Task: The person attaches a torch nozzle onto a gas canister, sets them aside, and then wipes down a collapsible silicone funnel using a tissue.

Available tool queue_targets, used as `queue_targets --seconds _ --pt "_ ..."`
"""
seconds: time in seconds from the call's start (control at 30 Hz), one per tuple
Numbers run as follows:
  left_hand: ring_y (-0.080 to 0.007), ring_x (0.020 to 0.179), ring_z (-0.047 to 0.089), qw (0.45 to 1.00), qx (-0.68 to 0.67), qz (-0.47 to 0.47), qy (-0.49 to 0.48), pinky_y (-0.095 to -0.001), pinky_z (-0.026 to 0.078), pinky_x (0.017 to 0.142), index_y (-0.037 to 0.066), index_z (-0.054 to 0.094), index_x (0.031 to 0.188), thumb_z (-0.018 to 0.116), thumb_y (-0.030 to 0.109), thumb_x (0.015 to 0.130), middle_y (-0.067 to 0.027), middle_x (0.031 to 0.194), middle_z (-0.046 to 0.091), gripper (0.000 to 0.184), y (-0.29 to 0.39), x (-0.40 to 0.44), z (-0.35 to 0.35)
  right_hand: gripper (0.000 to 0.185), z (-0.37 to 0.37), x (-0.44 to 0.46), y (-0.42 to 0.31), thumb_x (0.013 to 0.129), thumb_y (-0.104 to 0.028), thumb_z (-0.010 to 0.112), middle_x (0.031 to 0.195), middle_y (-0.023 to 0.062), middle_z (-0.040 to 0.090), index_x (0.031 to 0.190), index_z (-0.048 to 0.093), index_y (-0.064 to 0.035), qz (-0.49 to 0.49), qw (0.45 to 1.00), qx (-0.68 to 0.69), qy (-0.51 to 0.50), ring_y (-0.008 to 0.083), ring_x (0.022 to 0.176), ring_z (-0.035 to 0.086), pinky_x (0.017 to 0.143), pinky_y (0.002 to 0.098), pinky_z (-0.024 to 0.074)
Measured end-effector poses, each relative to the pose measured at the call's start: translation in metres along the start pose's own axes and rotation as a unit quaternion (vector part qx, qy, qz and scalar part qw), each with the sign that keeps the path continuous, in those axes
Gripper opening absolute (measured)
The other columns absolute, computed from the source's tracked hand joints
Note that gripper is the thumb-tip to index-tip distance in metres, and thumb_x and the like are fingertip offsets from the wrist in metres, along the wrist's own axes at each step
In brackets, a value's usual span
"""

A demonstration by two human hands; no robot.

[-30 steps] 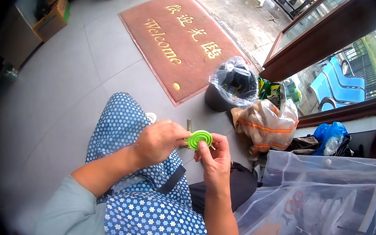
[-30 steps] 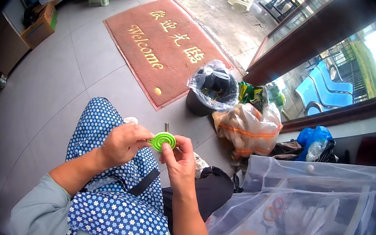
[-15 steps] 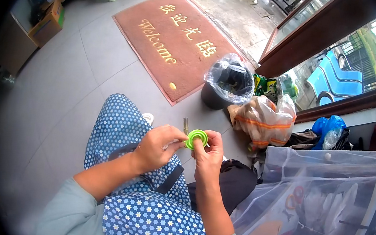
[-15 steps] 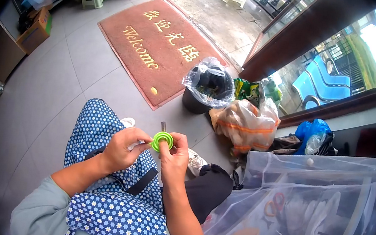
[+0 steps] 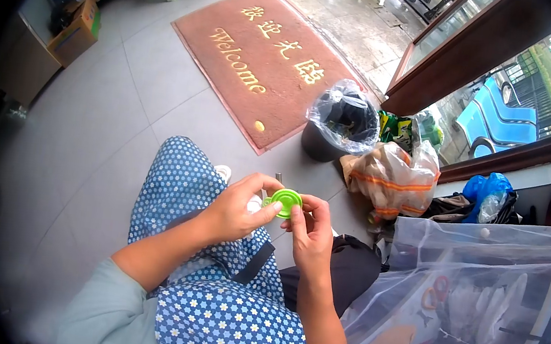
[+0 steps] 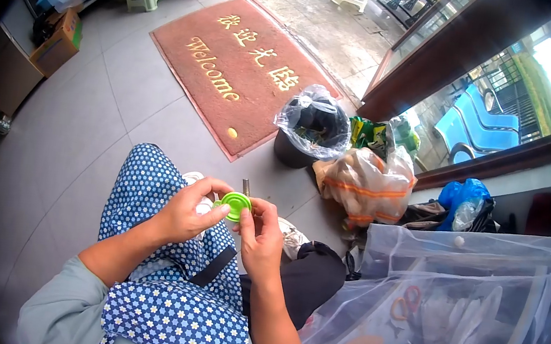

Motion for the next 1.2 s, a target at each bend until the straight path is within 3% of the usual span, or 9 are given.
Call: queue_targets --seconds 0.17,0.27,0.37,0.63,0.73,0.83,0.93,1.1,1.2 --pt "-0.0108 0.087 0.062 1.0 0.006 -0.005 -0.008 -0.0266 0.05 0.077 0.0 0.064 0.106 0.064 0.012 0.093 -0.0065 0.095 0.068 0.018 -0.003 0.002 0.001 0.016 -0.002 -0.002 0.006 0.098 -0.004 0.057 0.095 0.0055 0.061 0.114 0.055 -0.0018 -0.044 0.995 -0.088 -0.011 0.0102 0.071 0.061 0.064 0.0224 0.0509" --pt "-0.0177 0.082 0.065 0.999 -0.027 -0.038 0.027 -0.0297 0.052 0.074 0.0 0.066 0.1 0.065 0.011 0.09 -0.01 0.09 0.068 0.015 -0.004 0.0 0.004 0.014 -0.001 -0.005 0.007 0.097 -0.002 0.058 0.093 0.005 0.06 0.11 0.057 -0.0013 -0.091 0.98 -0.179 -0.006 0.0098 0.07 0.06 0.062 0.0222 0.0498" --pt "-0.0083 0.078 0.061 0.995 -0.052 -0.038 0.077 -0.0245 0.05 0.069 0.001 0.066 0.097 0.065 0.004 0.089 -0.0053 0.085 0.068 0.009 -0.009 0.001 0.008 0.016 0.008 -0.008 -0.009 0.091 0.0 0.062 0.088 0.0095 0.059 0.107 0.061 -0.0022 -0.191 0.942 -0.277 0.021 0.0155 0.067 0.059 0.06 0.0272 0.0474" --pt "-0.0156 0.073 0.062 0.976 0.138 0.115 0.125 -0.0287 0.048 0.064 0.001 0.065 0.091 0.065 -0.002 0.083 -0.0083 0.081 0.065 0.009 0.001 0.0 0.014 0.014 0.01 -0.006 -0.005 0.089 0.002 0.06 0.085 0.0087 0.056 0.102 0.059 -0.0026 -0.146 0.951 -0.257 0.087 0.0146 0.063 0.054 0.057 0.0271 0.045" --pt "-0.0155 0.075 0.062 0.986 0.106 0.072 0.103 -0.0287 0.049 0.066 0.002 0.063 0.101 0.065 0.004 0.086 -0.0081 0.083 0.066 0.015 0.006 0.0 0.014 0.013 0.006 -0.001 -0.002 0.09 0.001 0.059 0.083 0.0066 0.057 0.103 0.057 -0.0027 -0.13 0.952 -0.258 0.106 0.011 0.062 0.052 0.056 0.0252 0.044" --pt "-0.0143 0.08 0.063 0.998 0.019 -0.026 0.045 -0.0275 0.05 0.071 0.002 0.053 0.121 0.063 0.016 0.093 -0.0098 0.09 0.067 0.033 0.01 -0.005 0.008 0.013 0.0 0.005 0.005 0.095 -0.004 0.058 0.081 0.0031 0.061 0.106 0.052 -0.003 -0.009 0.994 -0.044 0.095 0.0064 0.065 0.055 0.057 0.021 0.0452" --pt "-0.0138 0.082 0.064 0.999 -0.006 -0.045 0.023 -0.0279 0.051 0.072 0.001 0.054 0.119 0.063 0.015 0.093 -0.0106 0.092 0.068 0.031 0.007 -0.006 0.008 0.013 -0.001 0.007 -0.001 0.096 -0.005 0.058 0.081 0.0036 0.061 0.106 0.052 -0.0032 0.001 0.997 -0.008 0.082 0.0068 0.066 0.057 0.057 0.0208 0.0458" --pt "-0.0175 0.082 0.067 0.998 0.014 0.002 0.059 -0.0305 0.052 0.071 0.002 0.06 0.11 0.062 0.01 0.092 -0.0116 0.093 0.069 0.02 0.005 -0.004 0.011 0.011 -0.001 0.005 0.003 0.096 -0.006 0.059 0.078 0.0021 0.061 0.104 0.053 -0.0043 -0.015 0.997 -0.039 0.063 0.0061 0.063 0.056 0.055 0.0209 0.0444" --pt "-0.0259 0.079 0.068 0.978 0.137 0.142 0.06 -0.0327 0.053 0.07 0.002 0.062 0.106 0.062 0.005 0.089 -0.0148 0.092 0.068 0.018 0.016 -0.004 0.013 0.009 -0.005 0.003 0.007 0.094 -0.006 0.061 0.075 0.0014 0.06 0.101 0.055 -0.0042 -0.04 0.99 -0.101 0.091 0.006 0.062 0.054 0.055 0.022 0.0431"
Point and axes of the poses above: each hand's wrist, its own x-axis towards the middle knuckle, its own z-axis out of the palm, y = z × x, the point moved 4 cm from there along x, towards the middle knuckle
